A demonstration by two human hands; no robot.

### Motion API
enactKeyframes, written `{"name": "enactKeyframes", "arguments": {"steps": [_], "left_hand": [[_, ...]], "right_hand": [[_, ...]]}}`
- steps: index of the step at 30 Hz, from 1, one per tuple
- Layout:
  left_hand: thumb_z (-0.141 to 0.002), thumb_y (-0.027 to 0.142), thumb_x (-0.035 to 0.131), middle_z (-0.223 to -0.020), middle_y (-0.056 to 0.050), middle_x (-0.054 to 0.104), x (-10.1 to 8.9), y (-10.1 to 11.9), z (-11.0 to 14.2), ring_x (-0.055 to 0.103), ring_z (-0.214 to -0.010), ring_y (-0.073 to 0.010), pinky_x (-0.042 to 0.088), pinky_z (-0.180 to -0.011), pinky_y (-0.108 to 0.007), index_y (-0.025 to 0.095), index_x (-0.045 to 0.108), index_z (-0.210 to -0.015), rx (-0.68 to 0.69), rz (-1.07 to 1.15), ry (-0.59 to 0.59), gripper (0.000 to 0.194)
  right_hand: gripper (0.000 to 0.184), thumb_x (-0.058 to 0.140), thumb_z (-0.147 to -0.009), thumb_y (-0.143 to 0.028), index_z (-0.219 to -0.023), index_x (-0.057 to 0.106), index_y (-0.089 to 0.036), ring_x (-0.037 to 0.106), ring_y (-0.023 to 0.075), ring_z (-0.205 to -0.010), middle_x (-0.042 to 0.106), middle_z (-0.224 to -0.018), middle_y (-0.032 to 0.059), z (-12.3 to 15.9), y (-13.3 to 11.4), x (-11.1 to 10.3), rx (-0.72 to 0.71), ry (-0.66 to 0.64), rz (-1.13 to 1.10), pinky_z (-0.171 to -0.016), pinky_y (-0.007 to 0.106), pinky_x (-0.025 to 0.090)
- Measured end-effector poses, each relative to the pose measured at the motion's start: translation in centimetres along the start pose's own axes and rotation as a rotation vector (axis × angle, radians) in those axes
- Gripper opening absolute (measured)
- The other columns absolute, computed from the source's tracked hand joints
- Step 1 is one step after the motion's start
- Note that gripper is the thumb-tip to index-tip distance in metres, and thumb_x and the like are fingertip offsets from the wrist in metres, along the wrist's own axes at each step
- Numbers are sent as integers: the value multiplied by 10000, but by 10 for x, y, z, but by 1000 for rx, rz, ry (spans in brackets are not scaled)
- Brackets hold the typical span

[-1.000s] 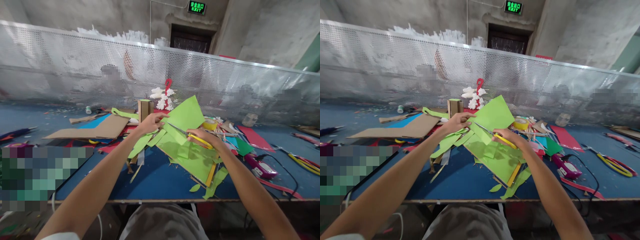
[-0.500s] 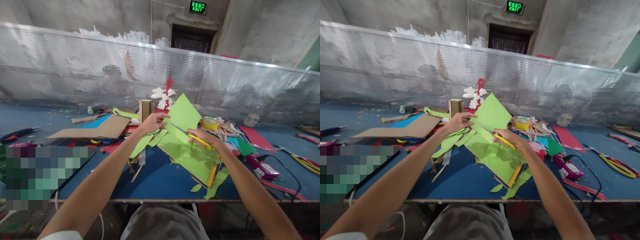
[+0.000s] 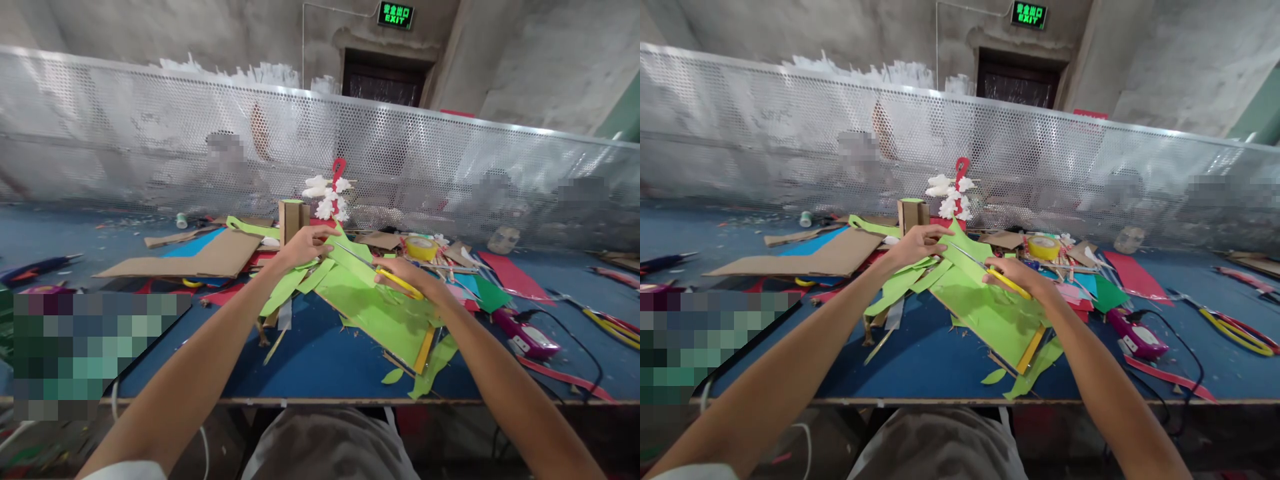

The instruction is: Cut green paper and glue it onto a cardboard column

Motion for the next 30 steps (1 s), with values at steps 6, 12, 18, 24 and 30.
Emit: {"name": "enactKeyframes", "arguments": {"steps": [6,12,18,24,30], "left_hand": [[-845,268,731,-1188,-135,766,1,0,0,708,-1086,-259,591,-890,-385,167,766,-1193,5,12,-10,365],[-841,271,738,-1182,-124,769,1,1,-1,707,-1107,-263,586,-908,-394,183,773,-1188,13,6,-11,360],[-834,281,736,-1155,-136,772,2,0,-1,705,-1110,-272,579,-905,-386,169,772,-1205,0,5,-13,390],[-837,288,723,-1244,-146,760,2,0,-1,718,-1049,-238,576,-906,-376,160,760,-1221,-3,-5,-20,406],[-837,292,730,-1220,-134,768,6,1,-1,718,-1054,-239,576,-919,-385,170,758,-1215,5,-18,-41,398]], "right_hand": [[430,558,-1009,-537,-1190,710,-178,664,240,-874,758,-992,104,4,-9,1,-32,-10,-10,-770,303,467],[494,521,-1013,-611,-1173,707,-181,663,238,-862,754,-1020,100,1,-9,3,-38,3,22,-751,313,451],[491,570,-986,-622,-1151,715,-183,666,246,-842,753,-1001,101,-3,-1,5,-37,12,13,-734,317,442],[500,545,-1007,-592,-1240,700,-178,667,245,-864,752,-1002,105,1,-8,4,-51,3,4,-763,321,463],[487,554,-1006,-595,-1246,698,-197,661,245,-873,753,-975,103,1,-11,5,-37,0,-17,-774,316,478]]}}
Point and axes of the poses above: each hand's wrist, its own z-axis away from the middle knuckle, its own x-axis out of the palm, y = z × x, the point moved 9 cm from there along -z, towards the middle knuckle
